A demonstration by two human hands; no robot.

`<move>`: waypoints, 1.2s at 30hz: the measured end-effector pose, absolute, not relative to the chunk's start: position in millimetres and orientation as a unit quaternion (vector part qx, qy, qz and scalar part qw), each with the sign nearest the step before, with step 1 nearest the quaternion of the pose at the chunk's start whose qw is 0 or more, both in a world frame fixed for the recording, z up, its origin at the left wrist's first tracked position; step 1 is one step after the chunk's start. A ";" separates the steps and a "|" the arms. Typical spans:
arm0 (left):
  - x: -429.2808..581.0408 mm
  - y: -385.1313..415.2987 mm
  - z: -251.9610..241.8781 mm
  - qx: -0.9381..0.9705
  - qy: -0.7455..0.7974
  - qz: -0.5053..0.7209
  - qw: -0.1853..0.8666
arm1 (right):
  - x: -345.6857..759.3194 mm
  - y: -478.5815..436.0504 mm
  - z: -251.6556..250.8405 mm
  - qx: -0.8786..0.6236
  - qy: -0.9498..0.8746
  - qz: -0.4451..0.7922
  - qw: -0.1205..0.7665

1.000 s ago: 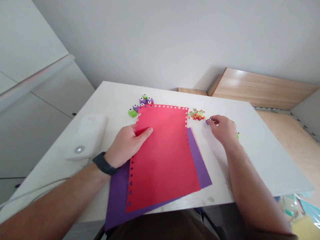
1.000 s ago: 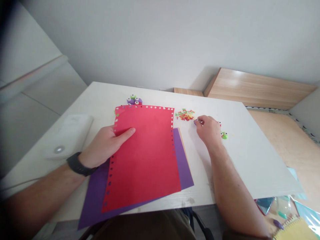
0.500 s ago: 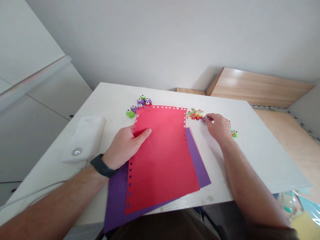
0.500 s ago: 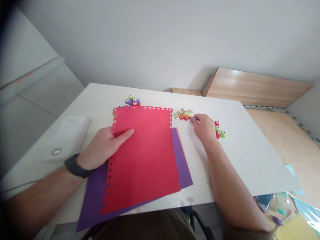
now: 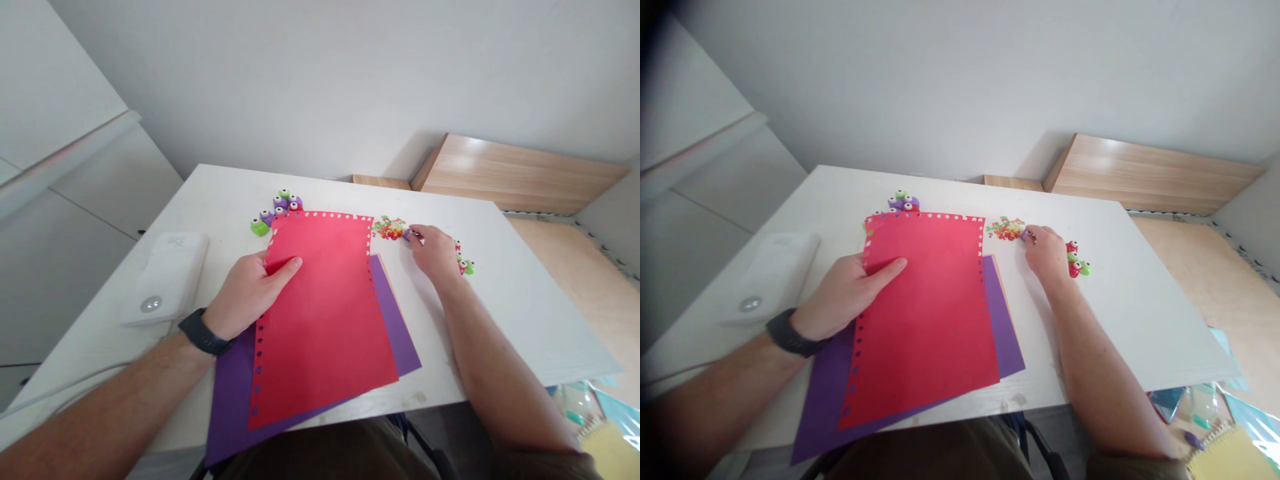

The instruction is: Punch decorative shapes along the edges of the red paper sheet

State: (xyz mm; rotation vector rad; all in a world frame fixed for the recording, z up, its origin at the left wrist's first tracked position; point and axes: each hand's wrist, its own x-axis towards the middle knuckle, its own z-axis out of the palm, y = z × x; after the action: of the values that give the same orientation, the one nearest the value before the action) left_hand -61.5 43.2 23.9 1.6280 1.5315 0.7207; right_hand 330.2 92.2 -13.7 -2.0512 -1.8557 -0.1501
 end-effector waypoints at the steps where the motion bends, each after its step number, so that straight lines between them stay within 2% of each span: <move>1: -61.5 43.1 23.8 0.640 0.601 0.284 0.386 | 331.1 92.4 -13.7 -0.728 -0.658 -0.055 0.187; 24: -62.6 44.5 21.4 0.646 0.595 0.289 0.380 | 339.6 83.6 -1.9 -0.713 -0.668 -0.069 0.204; 27: -62.4 44.2 21.1 0.642 0.597 0.286 0.387 | 350.5 77.0 3.1 -0.719 -0.664 -0.089 0.185; 32: -62.1 43.5 22.2 0.637 0.597 0.286 0.395 | 378.9 73.4 1.2 -0.758 -0.627 -0.149 0.099; 36: -61.8 43.3 24.0 0.638 0.595 0.288 0.395 | 392.2 73.8 -5.3 -0.773 -0.608 -0.156 0.086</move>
State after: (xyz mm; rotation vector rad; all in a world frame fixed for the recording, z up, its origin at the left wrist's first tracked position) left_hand -61.8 43.3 24.0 1.6187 1.5094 0.7298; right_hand 392.2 73.8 -5.3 -2.3047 -1.8130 -0.4661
